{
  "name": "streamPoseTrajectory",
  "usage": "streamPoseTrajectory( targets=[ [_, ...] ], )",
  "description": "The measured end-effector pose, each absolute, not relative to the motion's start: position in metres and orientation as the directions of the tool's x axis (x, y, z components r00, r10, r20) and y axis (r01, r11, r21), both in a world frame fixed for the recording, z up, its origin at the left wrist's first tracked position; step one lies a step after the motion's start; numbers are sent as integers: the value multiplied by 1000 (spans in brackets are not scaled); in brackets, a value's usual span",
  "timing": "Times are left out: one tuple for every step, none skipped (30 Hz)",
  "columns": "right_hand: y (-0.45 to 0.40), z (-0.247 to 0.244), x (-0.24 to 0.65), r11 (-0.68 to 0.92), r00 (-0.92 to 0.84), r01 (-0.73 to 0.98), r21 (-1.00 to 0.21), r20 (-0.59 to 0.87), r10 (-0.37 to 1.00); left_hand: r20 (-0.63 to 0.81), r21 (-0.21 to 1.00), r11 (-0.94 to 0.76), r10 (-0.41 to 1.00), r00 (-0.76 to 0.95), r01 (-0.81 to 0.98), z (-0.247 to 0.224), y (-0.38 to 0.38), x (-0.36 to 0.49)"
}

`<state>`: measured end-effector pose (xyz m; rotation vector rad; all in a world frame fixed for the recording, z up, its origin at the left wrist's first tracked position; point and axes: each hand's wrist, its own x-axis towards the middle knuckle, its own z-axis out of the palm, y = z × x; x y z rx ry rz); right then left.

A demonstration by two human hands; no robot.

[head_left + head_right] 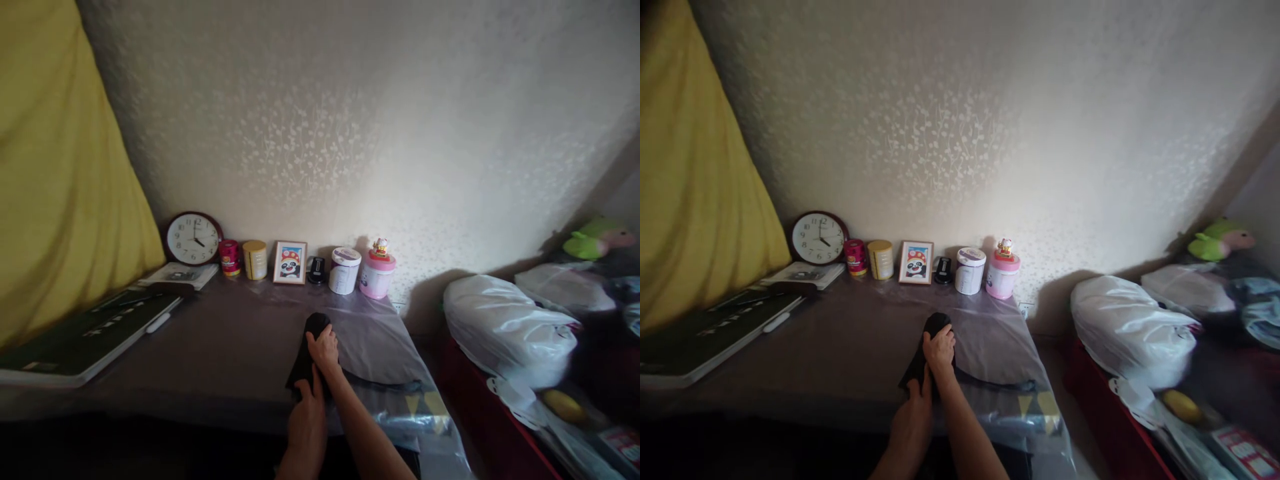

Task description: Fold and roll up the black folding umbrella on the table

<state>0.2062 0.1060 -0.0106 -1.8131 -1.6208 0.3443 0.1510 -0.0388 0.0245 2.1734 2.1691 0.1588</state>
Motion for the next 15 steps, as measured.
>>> streamPoseTrajectory(
  targets=[
    [106,-11,204,-25,225,774,-632,238,945,2,150,-2,1000,2,989,27,-39,150],
    [106,-11,203,-27,235,773,-633,248,940,-16,190,-3,1000,6,982,29,-40,148],
    [106,-11,203,-17,232,773,-634,259,938,-30,242,-9,999,17,970,30,-42,146],
    [106,-12,202,-12,229,773,-634,263,937,-38,304,-21,999,34,952,29,-43,142],
    [106,-12,202,-16,232,775,-632,261,937,-35,375,-39,998,56,926,26,-44,136],
    [106,-13,201,-30,241,779,-626,255,936,-34,455,-59,996,84,889,22,-45,130],
    [106,-14,201,-49,254,784,-619,248,935,-23,535,-82,994,111,841,16,-46,123],
    [106,-15,201,-67,267,789,-610,243,933,18,624,-133,988,156,770,9,-46,116],
    [106,-16,202,-82,278,794,-602,240,930,83,702,-172,984,160,691,2,-46,110],
    [107,-17,202,-93,286,798,-595,238,928,117,772,-169,985,124,613,-4,-46,104],
    [108,-18,203,-100,291,800,-591,238,927,101,839,-128,992,81,529,-8,-46,100],
    [108,-20,204,-96,289,801,-591,241,926,42,898,-76,995,89,433,-10,-46,97],
    [109,-21,205,-84,283,800,-594,250,926,-62,940,21,992,109,340,-10,-47,96],
    [109,-22,205,-64,272,797,-601,263,926,-186,956,143,971,151,255,-8,-47,96],
    [109,-23,206,-38,257,794,-607,279,925,-300,946,263,932,205,188,-4,-48,98]
  ],
)
